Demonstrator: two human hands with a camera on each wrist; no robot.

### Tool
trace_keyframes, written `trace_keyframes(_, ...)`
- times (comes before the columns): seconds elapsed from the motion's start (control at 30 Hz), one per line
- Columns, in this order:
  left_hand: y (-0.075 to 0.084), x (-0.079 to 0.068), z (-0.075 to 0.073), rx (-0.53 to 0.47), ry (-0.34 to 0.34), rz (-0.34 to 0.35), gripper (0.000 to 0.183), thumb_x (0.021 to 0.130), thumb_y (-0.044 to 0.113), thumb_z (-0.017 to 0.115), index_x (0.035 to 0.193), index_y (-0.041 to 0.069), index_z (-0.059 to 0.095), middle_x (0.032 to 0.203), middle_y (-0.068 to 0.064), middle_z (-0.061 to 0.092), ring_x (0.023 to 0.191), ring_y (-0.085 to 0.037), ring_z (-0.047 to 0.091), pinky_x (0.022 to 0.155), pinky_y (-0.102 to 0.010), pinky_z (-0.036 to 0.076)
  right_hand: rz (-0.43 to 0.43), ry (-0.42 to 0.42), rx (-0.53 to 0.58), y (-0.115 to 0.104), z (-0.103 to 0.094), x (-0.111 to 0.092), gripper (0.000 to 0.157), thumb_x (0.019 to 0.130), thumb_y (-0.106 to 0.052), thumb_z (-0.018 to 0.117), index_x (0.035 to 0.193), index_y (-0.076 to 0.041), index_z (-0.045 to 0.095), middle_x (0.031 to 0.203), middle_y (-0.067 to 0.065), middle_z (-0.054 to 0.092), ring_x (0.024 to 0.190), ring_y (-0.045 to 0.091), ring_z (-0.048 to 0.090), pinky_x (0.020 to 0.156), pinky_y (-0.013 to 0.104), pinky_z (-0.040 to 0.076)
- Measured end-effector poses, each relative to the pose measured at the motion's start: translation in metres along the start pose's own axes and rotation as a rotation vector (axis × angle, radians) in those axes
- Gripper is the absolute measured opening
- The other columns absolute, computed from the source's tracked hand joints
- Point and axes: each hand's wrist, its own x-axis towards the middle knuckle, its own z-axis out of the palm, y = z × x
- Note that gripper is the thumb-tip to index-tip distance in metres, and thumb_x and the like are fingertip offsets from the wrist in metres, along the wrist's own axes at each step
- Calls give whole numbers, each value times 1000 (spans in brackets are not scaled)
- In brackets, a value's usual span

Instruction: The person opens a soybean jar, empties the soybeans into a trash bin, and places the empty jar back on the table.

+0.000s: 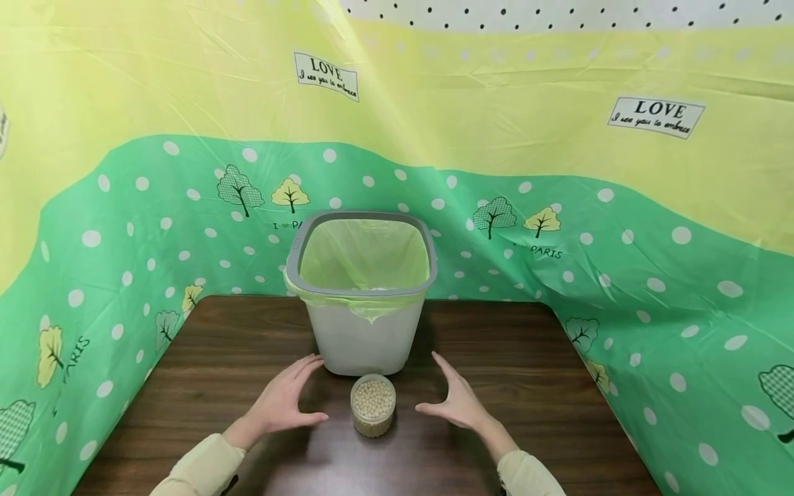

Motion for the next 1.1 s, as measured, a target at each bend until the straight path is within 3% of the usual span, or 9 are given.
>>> trace_keyframes(0.23,23,10,13,-119,-154,-144,90,65,56,71,133,5,41,130,-11,48,117,-27,47,88,-44,44,-58,-128,-21,-6,31,1,96,62,-32,82,139,-4,33,137,18,41,123,33,40,95,52,36)
trace_keyframes(0.53,36,24,35,-237,-258,-198,98,61,60,73,136,7,38,132,-9,47,114,-26,50,88,-42,45,-101,-168,51,-10,68,7,90,62,-35,82,134,0,39,132,12,47,119,29,46,95,47,38)
trace_keyframes(0.8,36,29,53,-337,-242,-204,88,60,50,78,129,6,46,122,-5,54,106,-19,54,85,-36,46,-14,-179,246,-11,90,11,92,61,-38,82,136,-10,37,129,2,49,116,20,47,97,41,37)
trace_keyframes(1.1,33,33,58,-424,-240,-250,78,57,41,83,122,9,52,114,-2,58,100,-16,56,83,-32,47,18,-136,381,-14,96,11,89,58,-24,86,133,-10,40,126,6,51,114,18,47,96,31,35)
